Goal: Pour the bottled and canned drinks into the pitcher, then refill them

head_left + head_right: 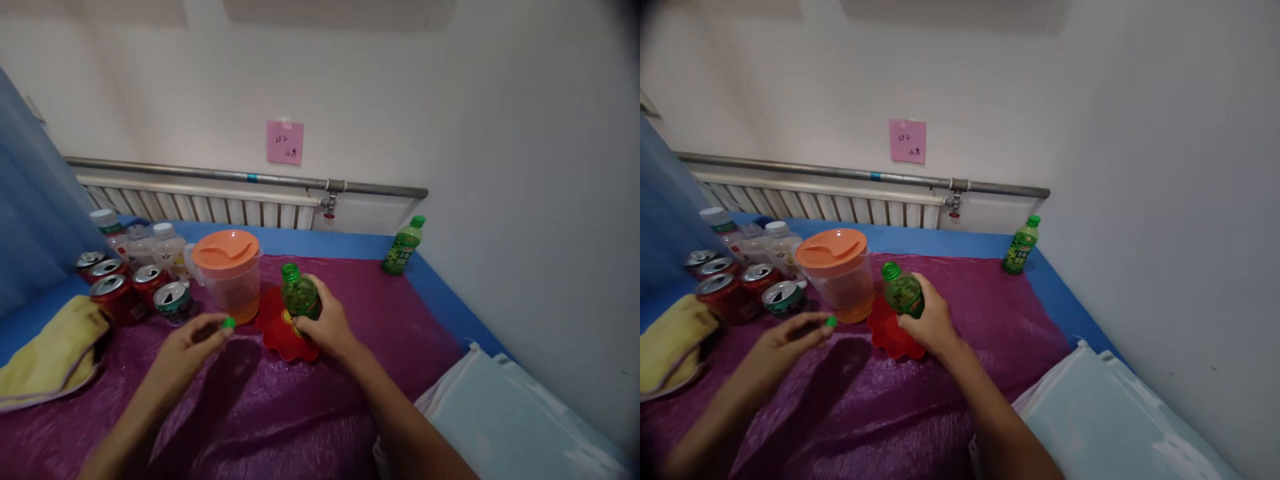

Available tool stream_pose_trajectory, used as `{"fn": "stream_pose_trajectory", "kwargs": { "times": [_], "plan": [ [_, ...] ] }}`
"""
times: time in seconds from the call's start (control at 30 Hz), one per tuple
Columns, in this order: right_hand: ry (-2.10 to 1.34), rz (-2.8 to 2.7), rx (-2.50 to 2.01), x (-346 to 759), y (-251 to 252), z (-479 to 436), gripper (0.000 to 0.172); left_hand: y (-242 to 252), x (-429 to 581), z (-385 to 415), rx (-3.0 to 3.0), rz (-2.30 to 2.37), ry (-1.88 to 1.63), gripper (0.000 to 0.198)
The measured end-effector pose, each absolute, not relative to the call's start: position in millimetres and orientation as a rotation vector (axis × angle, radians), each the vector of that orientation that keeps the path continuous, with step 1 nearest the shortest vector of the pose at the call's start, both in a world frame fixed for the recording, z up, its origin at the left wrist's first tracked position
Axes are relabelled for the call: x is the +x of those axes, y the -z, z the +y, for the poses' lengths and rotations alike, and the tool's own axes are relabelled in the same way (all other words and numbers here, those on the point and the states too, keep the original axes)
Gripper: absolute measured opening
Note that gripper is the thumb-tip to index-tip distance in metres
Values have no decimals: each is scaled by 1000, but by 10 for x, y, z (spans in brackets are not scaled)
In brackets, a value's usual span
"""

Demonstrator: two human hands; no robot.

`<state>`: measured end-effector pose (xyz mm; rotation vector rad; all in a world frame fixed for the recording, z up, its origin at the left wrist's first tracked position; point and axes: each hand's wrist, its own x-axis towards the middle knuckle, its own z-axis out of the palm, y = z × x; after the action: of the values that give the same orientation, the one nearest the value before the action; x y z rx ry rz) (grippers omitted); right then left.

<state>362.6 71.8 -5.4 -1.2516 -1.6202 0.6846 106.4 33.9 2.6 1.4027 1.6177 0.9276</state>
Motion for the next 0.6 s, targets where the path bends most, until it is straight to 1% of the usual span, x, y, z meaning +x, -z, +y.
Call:
{"fn": "stream_pose_trajectory", "kwargs": {
  "times": [0.07, 0.13, 0.23, 0.4, 0.6],
  "plan": [
    [-656, -1719, -1235, 3592, 64, 685, 78, -294, 1126, 413, 1288, 1513, -1148, 63],
    [-635, -1815, -1211, 3565, 63, 651, 79, -516, 1255, 464, 1266, 1383, -1274, 59],
    [-611, -1916, -1200, 3548, 41, 605, 81, -686, 1460, 487, 1342, 1301, -1236, 52],
    [-551, -2001, -1173, 3571, 25, 573, 80, -702, 1513, 487, 1457, 1407, -1166, 53],
    [-464, -2047, -1118, 3572, 36, 558, 79, -711, 1390, 526, 1737, 1507, -1073, 54]
  ]
}}
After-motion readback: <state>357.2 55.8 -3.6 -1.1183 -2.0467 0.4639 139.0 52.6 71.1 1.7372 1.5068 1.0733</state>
